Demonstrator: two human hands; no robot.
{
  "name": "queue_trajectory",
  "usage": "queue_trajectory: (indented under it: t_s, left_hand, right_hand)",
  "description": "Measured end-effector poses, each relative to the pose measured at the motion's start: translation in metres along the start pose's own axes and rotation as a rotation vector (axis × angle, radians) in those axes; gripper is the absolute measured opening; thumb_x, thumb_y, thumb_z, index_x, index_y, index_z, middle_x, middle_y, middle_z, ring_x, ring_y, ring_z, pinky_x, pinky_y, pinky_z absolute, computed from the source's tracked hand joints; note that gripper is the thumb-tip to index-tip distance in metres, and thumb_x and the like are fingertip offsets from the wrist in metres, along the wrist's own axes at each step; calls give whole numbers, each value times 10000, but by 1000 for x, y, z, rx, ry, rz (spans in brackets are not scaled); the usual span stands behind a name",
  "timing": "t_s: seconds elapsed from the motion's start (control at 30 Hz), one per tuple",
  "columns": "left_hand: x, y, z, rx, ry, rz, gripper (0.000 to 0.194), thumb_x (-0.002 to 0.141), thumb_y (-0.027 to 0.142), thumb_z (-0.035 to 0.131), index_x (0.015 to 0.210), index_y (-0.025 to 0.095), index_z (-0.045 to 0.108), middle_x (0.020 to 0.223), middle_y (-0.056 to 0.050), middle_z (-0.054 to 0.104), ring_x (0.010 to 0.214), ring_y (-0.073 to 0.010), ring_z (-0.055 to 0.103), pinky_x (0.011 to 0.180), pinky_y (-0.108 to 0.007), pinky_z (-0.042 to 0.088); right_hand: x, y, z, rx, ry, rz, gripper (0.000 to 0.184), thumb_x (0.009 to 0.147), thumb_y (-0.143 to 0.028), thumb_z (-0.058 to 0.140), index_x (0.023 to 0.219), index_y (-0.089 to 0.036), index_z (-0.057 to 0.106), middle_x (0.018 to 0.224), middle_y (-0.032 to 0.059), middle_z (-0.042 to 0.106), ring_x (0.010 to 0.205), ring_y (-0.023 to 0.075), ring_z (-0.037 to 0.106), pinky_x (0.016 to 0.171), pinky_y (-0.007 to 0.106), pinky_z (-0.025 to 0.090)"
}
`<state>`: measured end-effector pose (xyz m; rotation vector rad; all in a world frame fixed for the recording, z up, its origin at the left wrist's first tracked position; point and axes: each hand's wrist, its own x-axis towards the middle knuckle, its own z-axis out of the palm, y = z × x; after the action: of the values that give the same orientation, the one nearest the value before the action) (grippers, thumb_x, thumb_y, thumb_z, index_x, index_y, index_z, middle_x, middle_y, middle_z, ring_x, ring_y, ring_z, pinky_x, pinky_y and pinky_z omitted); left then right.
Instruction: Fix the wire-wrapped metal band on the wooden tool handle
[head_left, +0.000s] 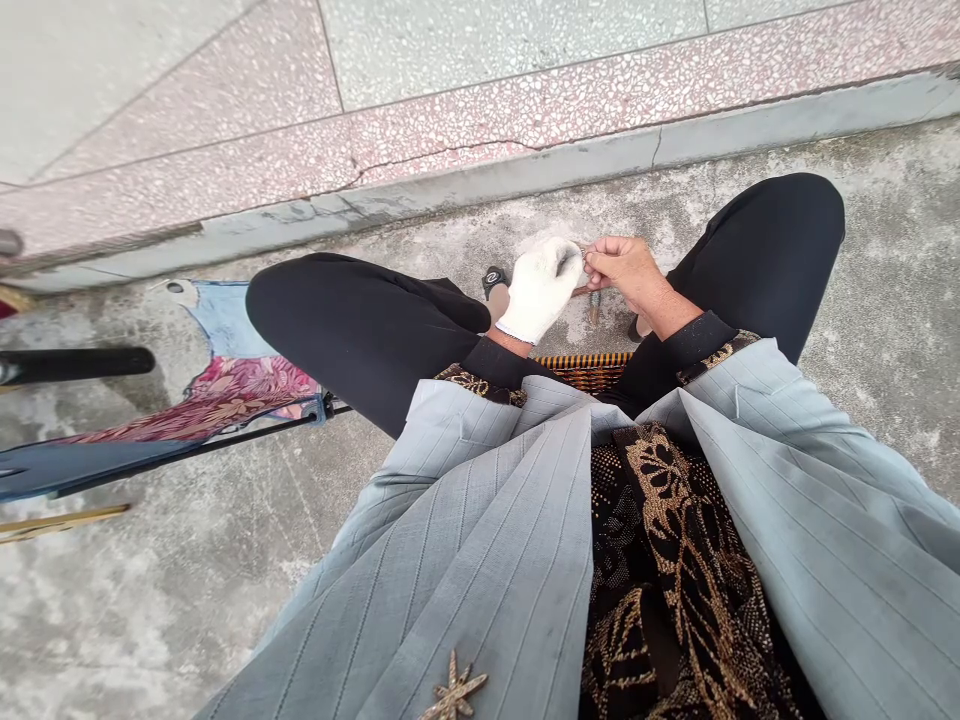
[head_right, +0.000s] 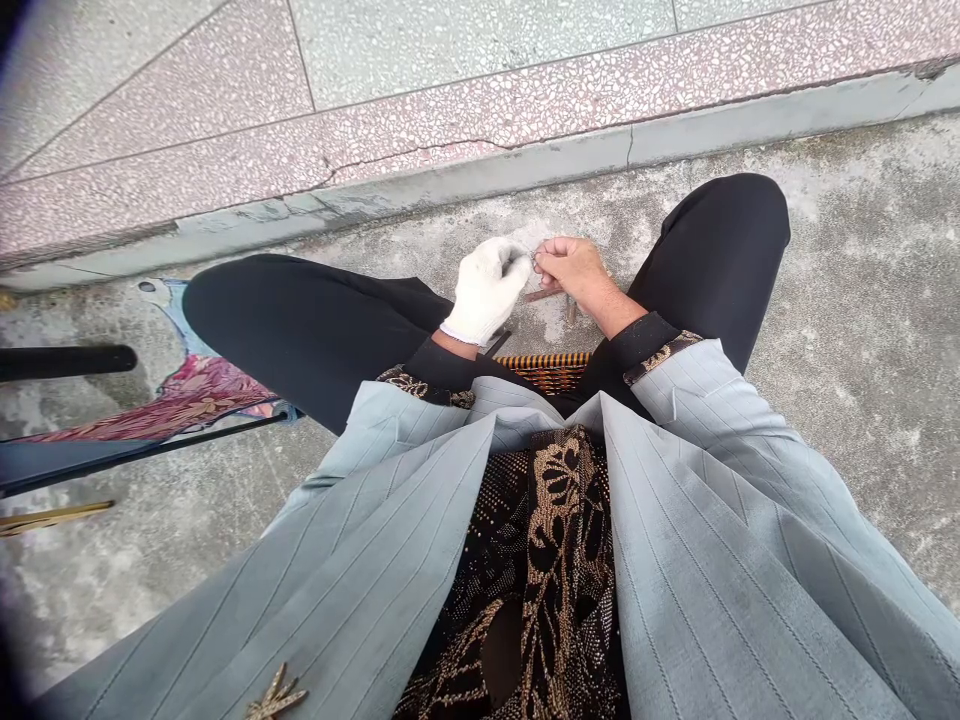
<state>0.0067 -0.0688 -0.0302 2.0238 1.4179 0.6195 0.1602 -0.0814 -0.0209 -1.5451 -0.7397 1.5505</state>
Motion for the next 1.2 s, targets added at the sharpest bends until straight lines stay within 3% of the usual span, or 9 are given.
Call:
queue_trajectory:
  t_s: [0.57, 0.87, 1.07, 1.2]
  left_hand:
    - [-1, 4, 1, -29, 17, -41, 111, 962, 174, 584, 888, 215, 657, 932, -45, 735, 999, -222, 679, 945, -349, 522]
    - [0, 6, 0, -48, 7, -58, 114, 934, 152, 602, 841, 208, 639, 886, -38, 722, 947, -213, 672, 924, -340, 516]
    - [2, 3, -4, -153, -59, -62, 83, 916, 175, 585, 877, 197, 656, 888, -24, 730, 882, -183, 654, 877, -329, 528]
    - [3, 4, -12, -220, -132, -16, 86, 917, 206, 575, 921, 195, 660, 935, -29, 739, 903, -180, 656, 875, -329, 539]
  right_hand:
    - [-5, 0, 4, -41, 18, -59, 254, 892, -101, 643, 655, -188, 612, 540, -48, 580, 510, 63, 554, 566, 159, 505]
    - [-1, 0, 1, -38, 10, -98, 270, 886, -39, 581, 661, -186, 605, 585, -60, 585, 488, 47, 513, 545, 163, 458]
    - [2, -4, -6, -10, -78, -51, 216, 848, -63, 684, 690, -187, 605, 596, -64, 595, 500, 45, 506, 558, 159, 489]
    - [2, -7, -13, 108, -199, 101, 207, 845, -66, 704, 687, -170, 619, 568, -56, 573, 482, 49, 480, 567, 187, 541]
